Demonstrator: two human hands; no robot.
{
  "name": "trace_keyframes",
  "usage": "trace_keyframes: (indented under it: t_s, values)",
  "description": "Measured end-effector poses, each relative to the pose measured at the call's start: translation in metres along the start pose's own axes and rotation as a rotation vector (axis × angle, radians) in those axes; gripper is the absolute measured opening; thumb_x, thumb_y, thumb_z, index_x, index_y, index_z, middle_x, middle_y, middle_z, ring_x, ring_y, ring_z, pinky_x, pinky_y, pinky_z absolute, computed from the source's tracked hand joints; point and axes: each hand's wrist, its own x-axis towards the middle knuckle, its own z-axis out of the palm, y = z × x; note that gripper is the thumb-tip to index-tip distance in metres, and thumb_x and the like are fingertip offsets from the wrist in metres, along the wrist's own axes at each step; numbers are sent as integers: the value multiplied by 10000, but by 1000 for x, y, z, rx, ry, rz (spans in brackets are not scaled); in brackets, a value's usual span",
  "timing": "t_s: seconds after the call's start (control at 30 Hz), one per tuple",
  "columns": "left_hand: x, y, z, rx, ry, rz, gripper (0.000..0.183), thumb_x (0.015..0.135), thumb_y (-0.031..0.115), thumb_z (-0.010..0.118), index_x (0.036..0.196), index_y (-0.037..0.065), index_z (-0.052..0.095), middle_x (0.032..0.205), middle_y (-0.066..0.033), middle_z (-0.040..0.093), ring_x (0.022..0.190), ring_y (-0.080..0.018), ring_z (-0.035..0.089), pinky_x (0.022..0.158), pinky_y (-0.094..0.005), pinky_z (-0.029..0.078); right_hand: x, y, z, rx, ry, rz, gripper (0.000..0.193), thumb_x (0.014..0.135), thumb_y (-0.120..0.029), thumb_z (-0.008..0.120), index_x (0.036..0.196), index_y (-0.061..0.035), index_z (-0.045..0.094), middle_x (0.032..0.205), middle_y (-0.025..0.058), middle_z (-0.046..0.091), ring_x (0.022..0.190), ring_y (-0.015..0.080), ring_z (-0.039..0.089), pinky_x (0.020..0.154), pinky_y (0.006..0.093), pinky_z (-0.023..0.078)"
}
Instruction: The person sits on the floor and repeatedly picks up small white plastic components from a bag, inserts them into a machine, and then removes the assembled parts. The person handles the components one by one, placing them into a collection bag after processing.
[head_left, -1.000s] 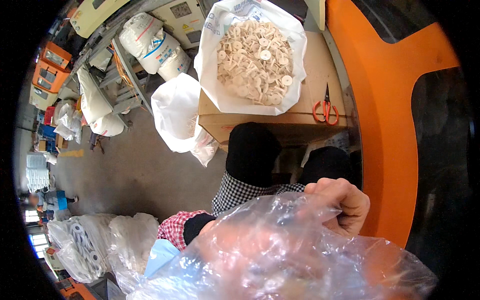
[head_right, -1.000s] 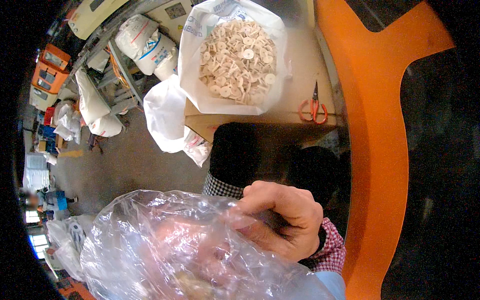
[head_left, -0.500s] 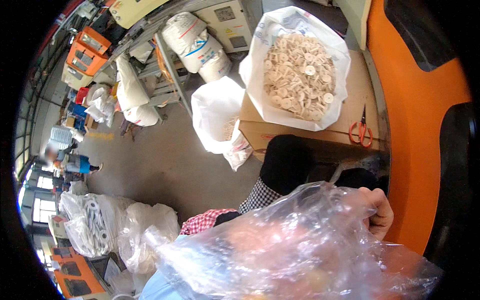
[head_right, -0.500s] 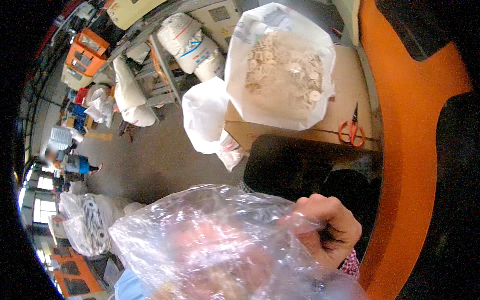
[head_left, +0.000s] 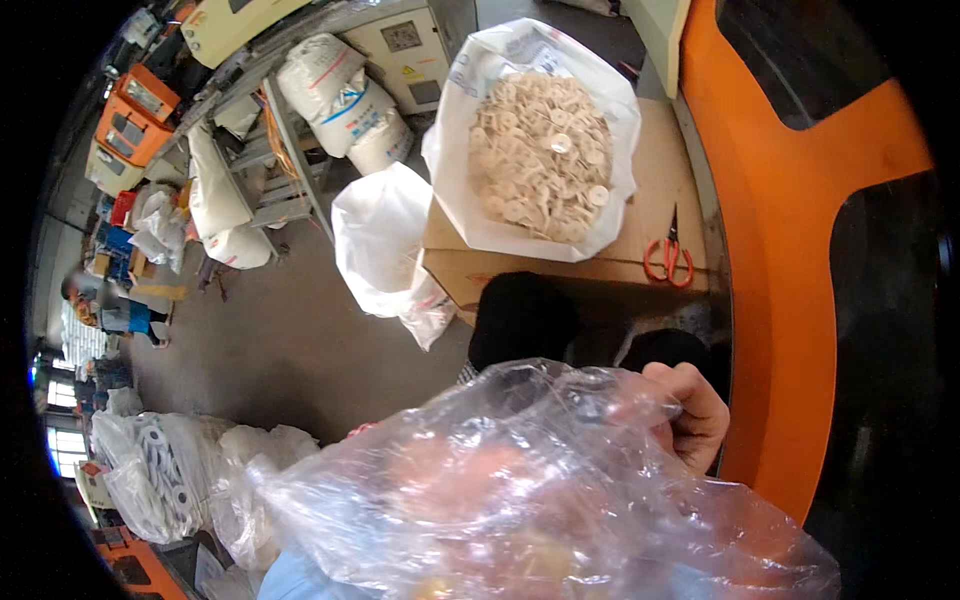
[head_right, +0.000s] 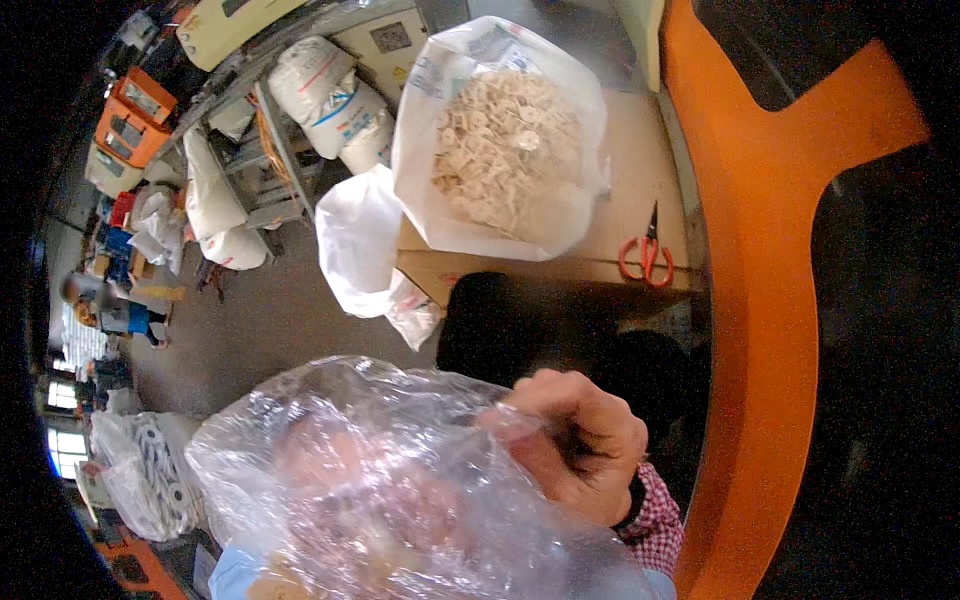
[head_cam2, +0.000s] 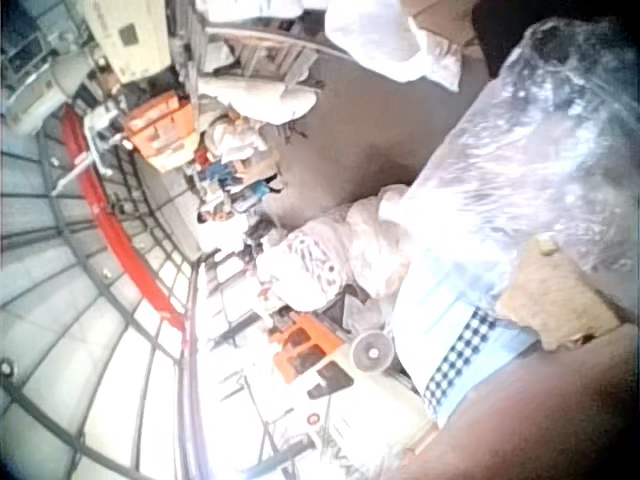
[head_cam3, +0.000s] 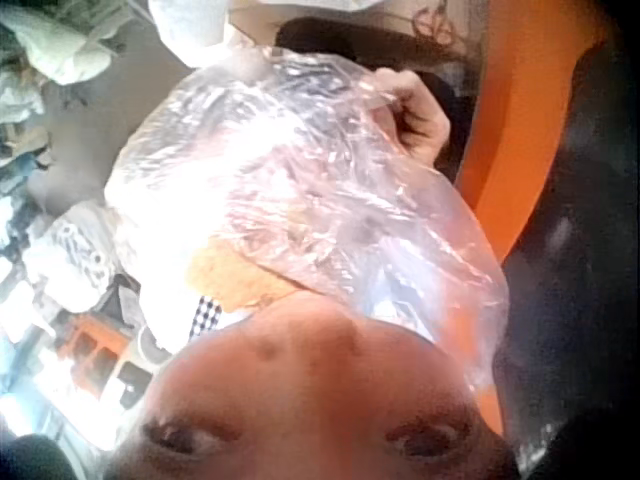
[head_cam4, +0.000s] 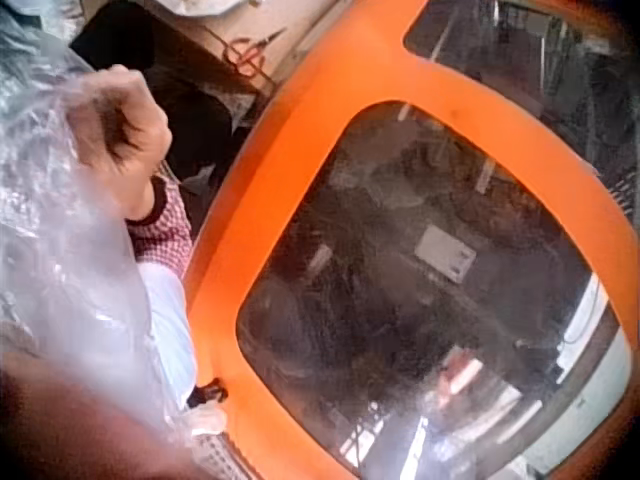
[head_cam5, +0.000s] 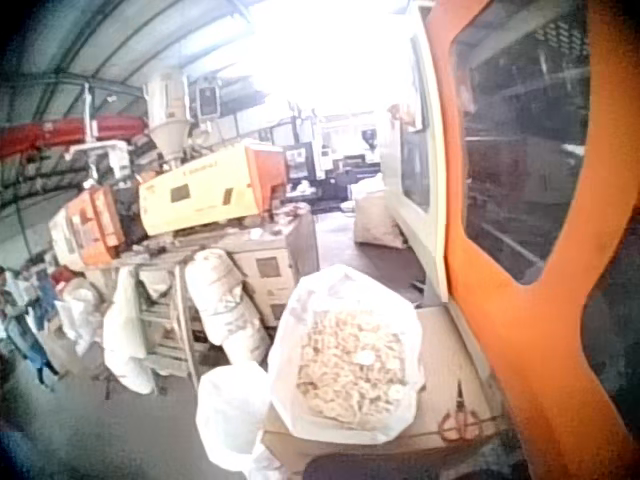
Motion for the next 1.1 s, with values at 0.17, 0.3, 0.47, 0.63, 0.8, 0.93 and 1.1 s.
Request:
trace_keyframes:
  t_s: [0.17, 0.3, 0.47, 0.63, 0.8, 0.93, 1.1]
  values:
    - [10, 8, -2, 8, -56, 16, 307, 887, 103, 517, 1157, -24, 448, 1073, -105, 539, 943, -209, 533, 770, -276, 474, 2, -9, 2, -34, 77, -21, 51, 826, -18, 598, 827, 24, 569, 699, 77, 599, 587, 81, 497, 537, 203, 368]
    - [11, 6, -3, 8, -49, 14, 306, 886, 101, 519, 1155, -25, 448, 1071, -103, 539, 939, -208, 533, 770, -275, 473, 4, -11, 7, 15, 233, 63, 122, 858, -86, 588, 805, 8, 529, 692, 63, 590, 590, 68, 499, 550, 191, 381]
    - [16, 7, -6, 10, -63, 20, 304, 885, 99, 521, 1153, -26, 448, 1068, -100, 538, 935, -206, 533, 769, -274, 473, 7, -11, 3, 44, 307, 119, 146, 885, -132, 565, 828, -8, 514, 701, 40, 581, 593, 56, 492, 537, 197, 392]
    - [32, 8, -12, -6, -9, 70, 303, 884, 97, 523, 1151, -26, 448, 1066, -97, 537, 930, -205, 532, 769, -272, 472, 11, -3, -7, 147, 365, 89, 110, 904, -132, 532, 871, -35, 494, 755, 18, 582, 630, 56, 515, 562, 214, 444]
    - [82, -3, -30, -33, 128, 132, 302, 884, 94, 525, 1149, -27, 448, 1063, -94, 536, 926, -203, 532, 768, -271, 472, 8, 39, -77, 262, 396, 119, 420, 828, -168, 631, 1157, -21, 414, 1065, 98, 531, 929, 168, 521, 805, 297, 440]
    - [140, -36, -63, 61, 332, 284, 300, 883, 93, 527, 1147, -28, 448, 1061, -92, 536, 922, -202, 532, 768, -270, 472, -4, 66, -109, 61, 376, 131, 593, 782, -202, 675, 1234, -20, 338, 1175, 117, 445, 1049, 204, 439, 891, 332, 375]
    - [162, 22, -77, -225, 343, 384, 351, 874, 81, 542, 1182, -29, 413, 1100, -102, 518, 940, -203, 528, 796, -284, 472, -5, 80, -120, -247, 262, 135, 811, 724, -245, 731, 1330, -18, 243, 1312, 141, 337, 1199, 250, 337, 1000, 375, 295]
